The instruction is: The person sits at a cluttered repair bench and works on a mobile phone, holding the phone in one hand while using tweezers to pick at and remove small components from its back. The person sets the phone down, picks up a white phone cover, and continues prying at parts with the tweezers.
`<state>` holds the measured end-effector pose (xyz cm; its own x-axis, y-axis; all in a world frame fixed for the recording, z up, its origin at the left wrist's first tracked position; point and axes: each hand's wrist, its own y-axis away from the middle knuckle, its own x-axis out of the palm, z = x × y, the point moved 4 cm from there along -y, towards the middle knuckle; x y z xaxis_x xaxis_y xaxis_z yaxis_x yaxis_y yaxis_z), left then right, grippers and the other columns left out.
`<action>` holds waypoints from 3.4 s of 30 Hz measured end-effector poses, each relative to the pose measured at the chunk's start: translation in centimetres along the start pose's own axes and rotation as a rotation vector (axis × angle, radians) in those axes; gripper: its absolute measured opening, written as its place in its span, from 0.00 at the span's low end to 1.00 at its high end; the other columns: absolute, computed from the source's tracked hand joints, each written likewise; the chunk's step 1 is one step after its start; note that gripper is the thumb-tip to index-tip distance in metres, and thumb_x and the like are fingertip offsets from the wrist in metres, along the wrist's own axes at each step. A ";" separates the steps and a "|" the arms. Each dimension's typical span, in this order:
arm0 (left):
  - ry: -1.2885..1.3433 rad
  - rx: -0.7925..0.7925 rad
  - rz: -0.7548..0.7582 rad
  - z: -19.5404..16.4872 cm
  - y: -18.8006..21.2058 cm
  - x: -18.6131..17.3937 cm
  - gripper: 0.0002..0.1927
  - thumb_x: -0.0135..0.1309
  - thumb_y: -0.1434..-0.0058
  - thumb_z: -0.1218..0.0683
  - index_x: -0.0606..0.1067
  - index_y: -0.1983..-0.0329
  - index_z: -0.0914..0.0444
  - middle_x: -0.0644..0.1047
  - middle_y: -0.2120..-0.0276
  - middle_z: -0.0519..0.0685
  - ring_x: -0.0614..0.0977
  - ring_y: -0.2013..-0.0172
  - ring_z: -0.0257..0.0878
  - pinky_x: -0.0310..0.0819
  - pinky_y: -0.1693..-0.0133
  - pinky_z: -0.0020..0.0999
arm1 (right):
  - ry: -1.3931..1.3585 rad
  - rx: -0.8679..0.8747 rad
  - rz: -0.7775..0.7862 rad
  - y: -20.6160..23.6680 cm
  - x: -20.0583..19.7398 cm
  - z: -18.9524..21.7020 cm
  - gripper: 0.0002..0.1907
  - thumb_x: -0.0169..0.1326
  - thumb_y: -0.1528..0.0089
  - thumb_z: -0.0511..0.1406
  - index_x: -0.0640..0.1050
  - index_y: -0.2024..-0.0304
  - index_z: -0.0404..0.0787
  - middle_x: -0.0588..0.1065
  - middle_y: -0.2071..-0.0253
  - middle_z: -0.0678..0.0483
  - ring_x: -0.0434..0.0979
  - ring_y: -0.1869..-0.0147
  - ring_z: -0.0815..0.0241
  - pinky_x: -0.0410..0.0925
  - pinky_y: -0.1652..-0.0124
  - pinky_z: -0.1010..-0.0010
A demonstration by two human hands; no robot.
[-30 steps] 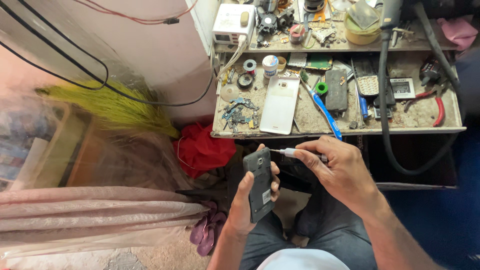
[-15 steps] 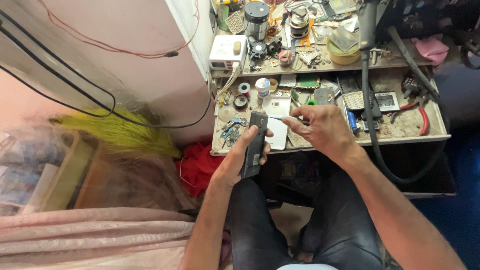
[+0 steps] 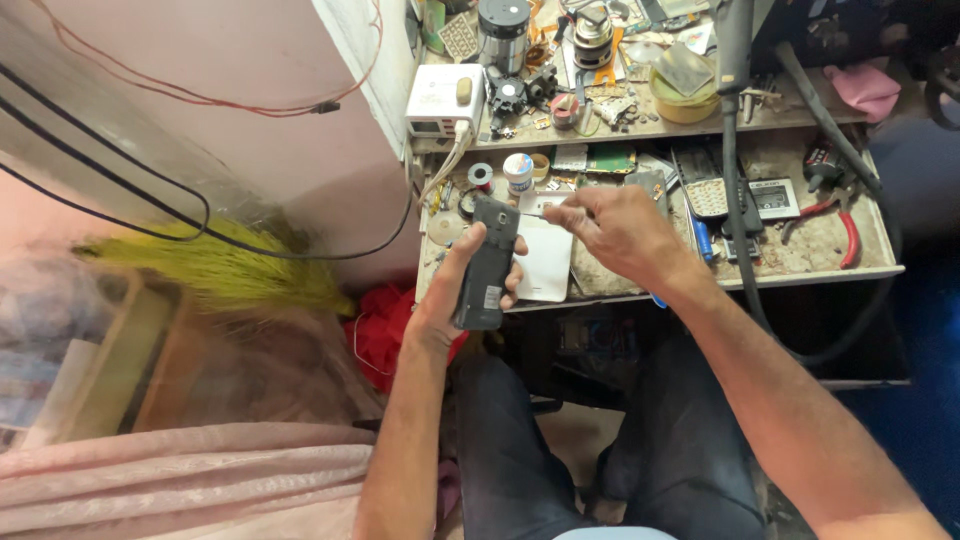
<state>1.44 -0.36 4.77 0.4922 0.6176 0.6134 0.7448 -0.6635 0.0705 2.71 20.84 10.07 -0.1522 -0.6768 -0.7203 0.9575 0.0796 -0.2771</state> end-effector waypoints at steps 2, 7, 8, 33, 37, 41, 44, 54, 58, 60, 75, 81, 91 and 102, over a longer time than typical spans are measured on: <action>0.026 0.013 0.012 0.0 -0.2 -0.4 0.30 0.45 0.27 0.36 0.71 0.46 0.70 0.73 0.63 0.52 0.77 0.66 0.36 0.77 0.69 0.30 | -0.003 -0.013 0.037 -0.2 0.7 -0.1 0.15 0.59 0.32 0.46 0.85 0.53 0.43 0.82 0.63 0.45 0.83 0.63 0.53 0.71 0.63 0.64; -0.005 0.039 -0.004 0.2 -0.5 -1.2 0.31 0.44 0.28 0.35 0.70 0.45 0.68 0.74 0.59 0.51 0.77 0.66 0.36 0.77 0.70 0.31 | -0.051 -0.120 -0.061 -0.5 0.5 0.1 0.22 0.64 0.39 0.44 0.80 0.49 0.38 0.81 0.63 0.43 0.83 0.62 0.50 0.72 0.64 0.63; -0.008 0.039 -0.010 0.3 -0.6 -1.2 0.32 0.43 0.29 0.34 0.70 0.44 0.67 0.74 0.58 0.51 0.77 0.66 0.36 0.77 0.70 0.31 | -0.022 -0.067 -0.046 -0.5 0.5 0.0 0.24 0.65 0.39 0.44 0.79 0.47 0.37 0.80 0.64 0.42 0.83 0.62 0.49 0.72 0.64 0.63; 0.158 0.090 0.102 0.3 0.8 -0.5 0.34 0.43 0.26 0.36 0.59 0.25 0.60 0.73 0.54 0.53 0.77 0.64 0.40 0.78 0.68 0.36 | -0.208 0.024 0.062 0.0 0.1 1.6 0.17 0.59 0.35 0.41 0.81 0.49 0.38 0.82 0.65 0.52 0.80 0.62 0.66 0.72 0.62 0.70; 0.156 0.092 0.107 0.3 0.9 -0.5 0.35 0.42 0.26 0.36 0.58 0.24 0.60 0.73 0.54 0.53 0.77 0.64 0.40 0.77 0.68 0.35 | -0.188 0.054 0.064 -0.2 0.2 1.6 0.17 0.60 0.36 0.41 0.81 0.49 0.38 0.82 0.65 0.52 0.80 0.63 0.66 0.72 0.63 0.70; 0.150 0.092 0.109 0.2 0.9 -0.3 0.35 0.42 0.26 0.37 0.58 0.24 0.60 0.73 0.54 0.53 0.77 0.64 0.40 0.77 0.68 0.35 | -0.139 -0.058 0.027 -0.2 -0.3 2.2 0.20 0.64 0.41 0.39 0.80 0.50 0.36 0.81 0.65 0.50 0.78 0.64 0.65 0.71 0.65 0.70; 0.154 0.087 0.096 0.1 1.0 -0.2 0.35 0.42 0.26 0.36 0.58 0.24 0.60 0.73 0.54 0.53 0.77 0.64 0.40 0.77 0.68 0.35 | -0.217 0.109 0.086 -0.3 0.1 1.8 0.16 0.59 0.35 0.41 0.81 0.48 0.40 0.82 0.68 0.53 0.80 0.66 0.68 0.72 0.65 0.71; 0.146 0.091 0.096 0.3 0.8 -0.5 0.33 0.41 0.25 0.36 0.61 0.28 0.64 0.74 0.53 0.55 0.78 0.64 0.42 0.79 0.67 0.38 | -0.177 -0.012 0.031 -0.3 -0.2 2.2 0.14 0.61 0.37 0.39 0.82 0.53 0.38 0.82 0.64 0.51 0.80 0.64 0.67 0.72 0.64 0.71; 0.148 0.136 0.083 -0.2 1.0 -0.2 0.34 0.39 0.25 0.36 0.62 0.29 0.66 0.74 0.53 0.58 0.79 0.64 0.45 0.82 0.64 0.43 | -0.165 0.008 -0.031 0.2 -1.1 2.0 0.14 0.60 0.35 0.40 0.83 0.53 0.38 0.83 0.63 0.51 0.80 0.63 0.67 0.71 0.62 0.71; 0.173 0.177 0.080 -0.4 1.3 0.0 0.34 0.37 0.24 0.36 0.62 0.30 0.67 0.74 0.53 0.59 0.79 0.64 0.47 0.83 0.63 0.45 | -0.221 0.029 -0.073 0.7 -1.6 1.9 0.14 0.58 0.33 0.40 0.83 0.50 0.38 0.81 0.62 0.52 0.77 0.64 0.67 0.70 0.63 0.72; 0.283 0.202 -0.026 2.2 2.8 0.4 0.31 0.35 0.24 0.39 0.64 0.29 0.63 0.77 0.51 0.52 0.81 0.56 0.40 0.79 0.53 0.35 | -0.371 -0.231 -0.121 6.2 4.6 7.7 0.17 0.50 0.34 0.26 0.71 0.42 0.38 0.73 0.70 0.54 0.77 0.73 0.63 0.71 0.70 0.73; 0.207 0.228 -0.085 2.9 2.7 -0.7 0.28 0.38 0.23 0.40 0.66 0.31 0.63 0.77 0.52 0.51 0.81 0.55 0.37 0.78 0.54 0.33 | -0.013 -0.394 -0.205 6.3 4.5 8.4 0.21 0.54 0.40 0.25 0.72 0.43 0.40 0.75 0.72 0.47 0.78 0.69 0.47 0.69 0.68 0.58; 0.235 0.242 0.016 2.2 3.5 1.3 0.31 0.33 0.23 0.36 0.63 0.34 0.66 0.73 0.53 0.58 0.79 0.64 0.45 0.83 0.64 0.42 | -0.348 -0.087 -0.374 7.7 1.7 5.2 0.08 0.49 0.32 0.25 0.69 0.52 0.38 0.83 0.54 0.53 0.67 0.75 0.71 0.63 0.74 0.75; 0.318 0.181 -0.141 3.2 3.7 1.0 0.30 0.34 0.23 0.38 0.68 0.34 0.65 0.78 0.53 0.53 0.81 0.55 0.41 0.81 0.54 0.33 | -0.085 -0.446 -0.173 7.7 4.3 9.6 0.20 0.54 0.45 0.22 0.69 0.52 0.37 0.80 0.44 0.49 0.81 0.67 0.51 0.72 0.67 0.62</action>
<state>6.12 -0.81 3.10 0.2363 0.5170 0.8227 0.8766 -0.4787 0.0489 11.74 11.52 10.93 -0.2619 -0.7634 -0.5904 0.7188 0.2539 -0.6472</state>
